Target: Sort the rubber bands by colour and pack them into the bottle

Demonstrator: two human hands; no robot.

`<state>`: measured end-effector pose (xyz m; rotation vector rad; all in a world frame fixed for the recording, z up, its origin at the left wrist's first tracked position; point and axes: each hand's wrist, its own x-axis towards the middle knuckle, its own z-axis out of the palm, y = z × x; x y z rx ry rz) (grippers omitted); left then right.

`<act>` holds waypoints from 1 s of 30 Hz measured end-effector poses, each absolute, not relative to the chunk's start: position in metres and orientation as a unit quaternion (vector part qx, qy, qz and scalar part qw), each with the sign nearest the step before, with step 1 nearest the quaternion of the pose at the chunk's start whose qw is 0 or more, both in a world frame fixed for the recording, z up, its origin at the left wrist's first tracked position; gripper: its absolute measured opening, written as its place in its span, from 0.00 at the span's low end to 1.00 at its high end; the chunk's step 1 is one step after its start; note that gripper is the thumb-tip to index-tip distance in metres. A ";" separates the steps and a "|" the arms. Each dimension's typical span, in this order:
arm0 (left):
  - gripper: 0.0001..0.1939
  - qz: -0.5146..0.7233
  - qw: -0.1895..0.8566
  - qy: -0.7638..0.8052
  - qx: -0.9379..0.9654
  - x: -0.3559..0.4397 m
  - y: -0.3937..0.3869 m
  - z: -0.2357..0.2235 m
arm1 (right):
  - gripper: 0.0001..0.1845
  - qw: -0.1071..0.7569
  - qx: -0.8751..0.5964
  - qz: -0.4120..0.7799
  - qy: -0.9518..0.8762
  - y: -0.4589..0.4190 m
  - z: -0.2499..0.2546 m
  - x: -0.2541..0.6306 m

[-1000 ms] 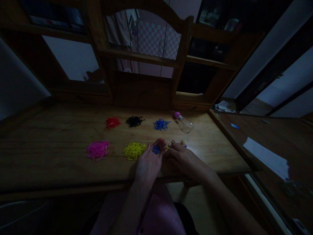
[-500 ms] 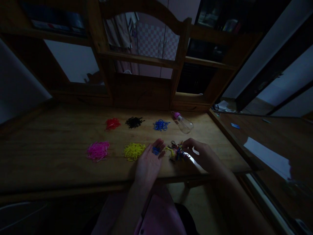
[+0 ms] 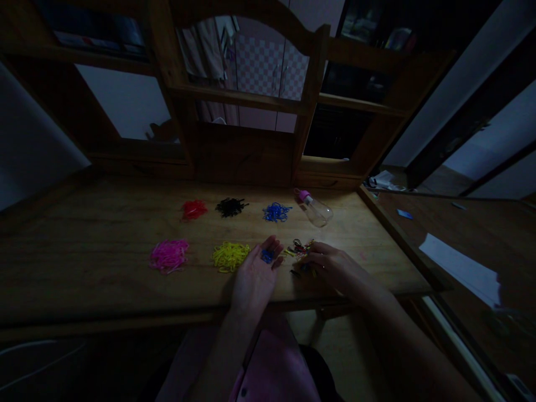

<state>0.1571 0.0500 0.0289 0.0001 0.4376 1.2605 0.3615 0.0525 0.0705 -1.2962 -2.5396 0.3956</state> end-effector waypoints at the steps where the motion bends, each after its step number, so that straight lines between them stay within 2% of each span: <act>1: 0.17 0.585 0.786 0.203 -0.001 0.157 0.050 0.028 | 0.17 0.138 -0.448 0.138 -0.873 0.054 0.069 0.362; 13: 0.16 0.602 0.772 0.202 -0.014 0.161 0.047 0.036 | 0.03 0.250 -0.465 0.231 -0.817 0.066 0.073 0.376; 19: 0.17 0.581 0.783 0.218 -0.036 0.173 0.039 0.050 | 0.04 0.293 -0.450 0.260 -0.802 0.058 0.094 0.350; 22: 0.18 0.572 0.790 0.217 -0.040 0.179 0.033 0.055 | 0.06 0.271 -0.417 0.251 -0.830 0.049 0.109 0.331; 26: 0.18 0.554 0.804 0.210 -0.055 0.187 0.025 0.061 | 0.13 0.229 -0.385 0.250 -0.858 0.042 0.123 0.326; 30: 0.20 0.530 0.819 0.197 -0.093 0.187 0.022 0.068 | 0.11 0.315 -0.408 0.207 -0.831 0.044 0.132 0.340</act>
